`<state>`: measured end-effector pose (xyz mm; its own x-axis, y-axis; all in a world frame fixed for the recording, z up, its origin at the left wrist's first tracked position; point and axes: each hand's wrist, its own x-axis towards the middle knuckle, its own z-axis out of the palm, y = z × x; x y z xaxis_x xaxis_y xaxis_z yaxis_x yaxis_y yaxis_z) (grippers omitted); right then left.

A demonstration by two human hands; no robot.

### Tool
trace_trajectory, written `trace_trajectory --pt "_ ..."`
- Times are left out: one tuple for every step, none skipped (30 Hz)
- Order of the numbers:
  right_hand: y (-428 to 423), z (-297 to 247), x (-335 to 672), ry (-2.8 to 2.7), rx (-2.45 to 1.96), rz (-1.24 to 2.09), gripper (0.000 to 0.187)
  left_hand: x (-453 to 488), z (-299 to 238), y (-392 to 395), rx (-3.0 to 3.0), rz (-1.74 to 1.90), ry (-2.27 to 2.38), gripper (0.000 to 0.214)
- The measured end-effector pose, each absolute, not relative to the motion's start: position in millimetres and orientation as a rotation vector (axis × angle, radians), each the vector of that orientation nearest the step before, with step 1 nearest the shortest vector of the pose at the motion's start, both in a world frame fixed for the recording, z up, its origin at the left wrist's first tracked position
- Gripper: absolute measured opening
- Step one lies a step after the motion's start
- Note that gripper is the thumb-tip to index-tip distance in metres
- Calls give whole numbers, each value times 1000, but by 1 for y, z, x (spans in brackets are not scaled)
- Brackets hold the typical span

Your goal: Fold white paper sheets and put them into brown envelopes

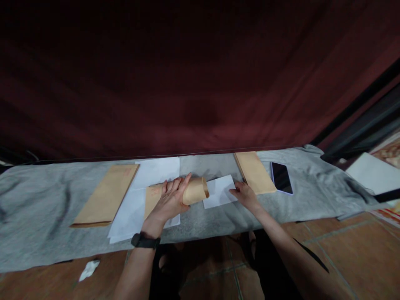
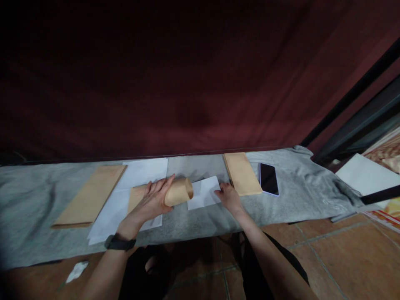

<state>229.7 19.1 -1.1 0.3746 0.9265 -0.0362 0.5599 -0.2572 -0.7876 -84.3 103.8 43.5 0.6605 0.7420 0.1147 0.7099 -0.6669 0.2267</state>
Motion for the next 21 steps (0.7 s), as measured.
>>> trace_trajectory --pt "19 2 233 -1237 -1882 699 20 -84 43 104 2705 289 1206 111" --pt "19 5 236 -1194 -1832 716 20 -84 44 105 2702 285 1217 111" --pt "18 10 239 -1152 -1784 720 21 -85 44 105 2705 284 1226 111" --pt "18 14 242 -1104 -1732 720 23 -85 44 105 2712 285 1234 111" --pt "18 19 244 -1050 -1667 720 26 -85 44 105 2720 289 1242 111" --pt "17 23 245 -997 -1599 723 28 -84 44 105 2728 295 1249 112" --pt "17 26 245 -957 -1538 731 31 -84 44 105 2737 304 1254 112" --pt "17 29 244 -935 -1493 744 32 -83 44 105 2745 313 1257 112" --pt "17 30 242 -921 -1463 758 33 -83 44 105 2752 323 1260 112" --pt "17 30 239 -916 -1447 760 33 -82 43 105 2760 331 1260 112" --pt "17 29 235 -923 -1442 744 33 -81 43 105 2768 338 1257 112" --pt "17 28 232 -939 -1444 708 33 -80 43 105 2776 345 1256 111" --pt "18 26 228 -963 -1449 660 33 -79 43 105 2782 350 1256 111" --pt "18 24 225 -996 -1456 610 33 -79 43 105 2787 352 1257 110" --pt "18 22 222 -1037 -1466 564 33 -78 44 105 2792 355 1264 110" --pt "18 21 220 -1084 -1478 531 33 -77 45 105 2796 360 1275 110" --pt "18 20 219 -1131 -1493 513 33 -77 45 105 2800 366 1288 110" --pt "17 20 219 -1172 -1508 504 34 -77 46 105 2805 369 1301 111" --pt "16 20 219 -1202 -1520 502 35 -77 48 105 2810 373 1313 111" --pt "15 21 220 -1221 -1530 506 36 -76 49 105 2816 376 1324 111" --pt "15 21 221 -1231 -1538 516 38 -76 50 104 2822 381 1331 111"
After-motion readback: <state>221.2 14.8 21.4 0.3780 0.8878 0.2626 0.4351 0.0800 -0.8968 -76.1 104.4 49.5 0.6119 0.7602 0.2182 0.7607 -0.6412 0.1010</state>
